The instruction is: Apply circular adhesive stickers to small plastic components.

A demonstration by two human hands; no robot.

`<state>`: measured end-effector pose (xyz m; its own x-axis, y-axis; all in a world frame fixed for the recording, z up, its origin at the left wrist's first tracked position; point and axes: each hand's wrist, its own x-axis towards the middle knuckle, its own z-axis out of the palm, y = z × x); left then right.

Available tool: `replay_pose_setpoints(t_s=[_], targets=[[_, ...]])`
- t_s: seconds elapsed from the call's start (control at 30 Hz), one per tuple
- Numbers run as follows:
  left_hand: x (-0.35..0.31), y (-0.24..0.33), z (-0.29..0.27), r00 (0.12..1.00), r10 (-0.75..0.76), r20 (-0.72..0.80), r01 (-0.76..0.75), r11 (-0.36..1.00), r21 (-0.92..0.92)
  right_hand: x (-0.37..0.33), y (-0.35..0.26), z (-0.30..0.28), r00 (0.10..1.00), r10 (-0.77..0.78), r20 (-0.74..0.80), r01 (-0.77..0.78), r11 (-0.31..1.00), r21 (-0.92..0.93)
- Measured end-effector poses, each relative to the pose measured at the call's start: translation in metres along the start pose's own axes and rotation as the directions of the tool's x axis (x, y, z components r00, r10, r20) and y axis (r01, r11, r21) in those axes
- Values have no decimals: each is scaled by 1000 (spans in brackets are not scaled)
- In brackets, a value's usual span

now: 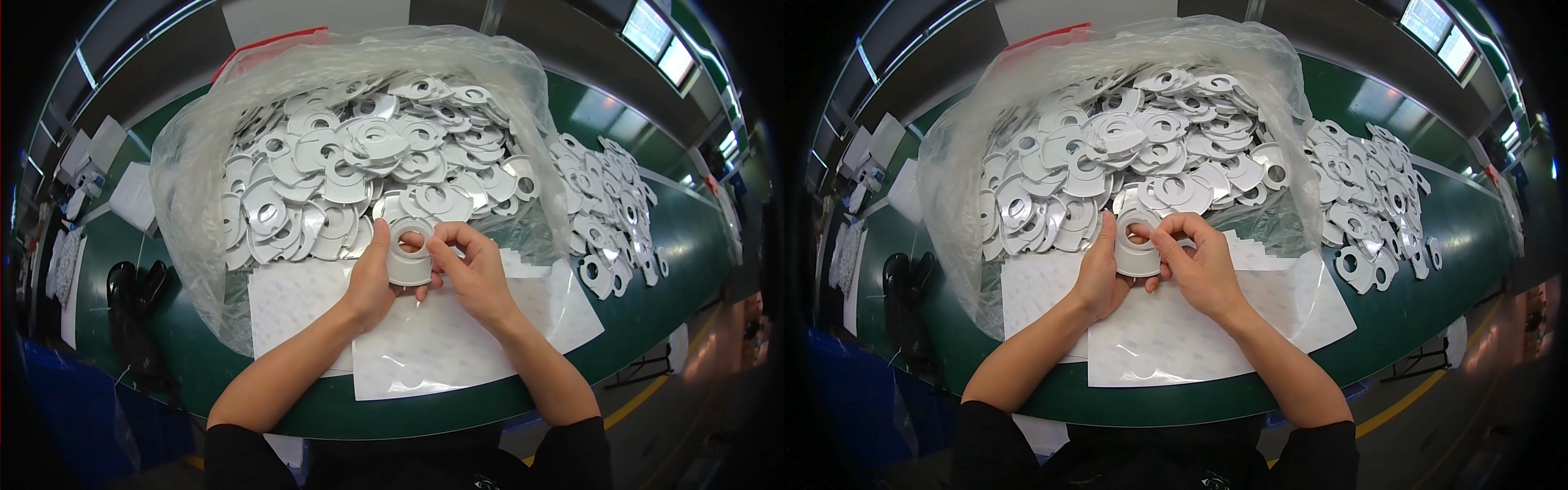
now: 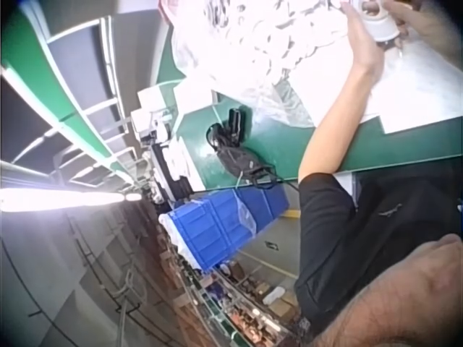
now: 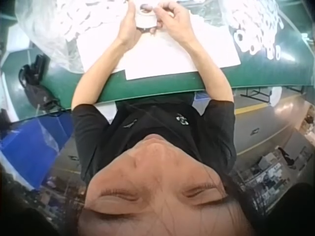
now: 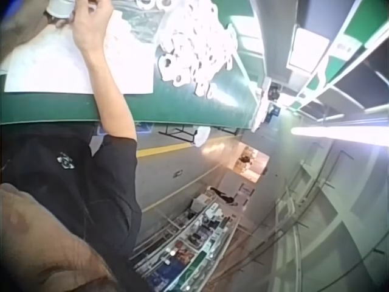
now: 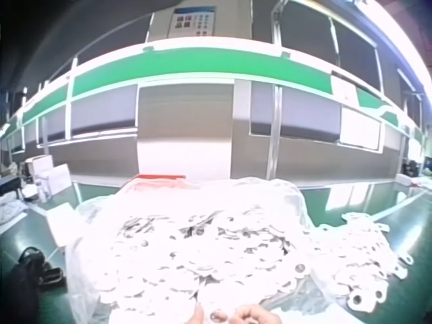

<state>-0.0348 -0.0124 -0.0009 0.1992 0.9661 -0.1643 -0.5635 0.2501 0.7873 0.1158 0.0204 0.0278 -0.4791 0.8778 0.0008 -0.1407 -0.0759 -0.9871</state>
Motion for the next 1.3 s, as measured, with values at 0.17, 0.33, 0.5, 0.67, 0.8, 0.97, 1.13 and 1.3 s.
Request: replay_pose_setpoints(t_s=[0.17,0.33,0.5,0.67,0.8,0.97,1.13,1.3], targets=[[0,0,0,1000,-3,4,3,1000,6,0,0,0,1000,2,4,-2,1000,7],[0,-1,-1,1000,-2,11,2,1000,-3,0,1,0,1000,4,4,-4,1000,22],[1,-1,-1,1000,5,17,-5,1000,-7,1,2,0,1000,-1,7,1,1000,17],[0,-1,0,1000,9,8,-10,1000,10,1,4,-1,1000,-10,19,10,1000,24],[0,-2,-3,999,27,36,-27,1000,1,2,6,0,1000,-21,13,20,999,24],[-1,3,2,999,32,31,-34,996,84,1,5,1,1000,-31,-6,31,1000,6],[-2,2,2,998,64,13,-64,998,8,0,5,4,999,-39,-22,38,999,-35],[-2,1,2,997,78,23,-79,997,11,0,7,1,996,-89,-32,84,989,-120]])
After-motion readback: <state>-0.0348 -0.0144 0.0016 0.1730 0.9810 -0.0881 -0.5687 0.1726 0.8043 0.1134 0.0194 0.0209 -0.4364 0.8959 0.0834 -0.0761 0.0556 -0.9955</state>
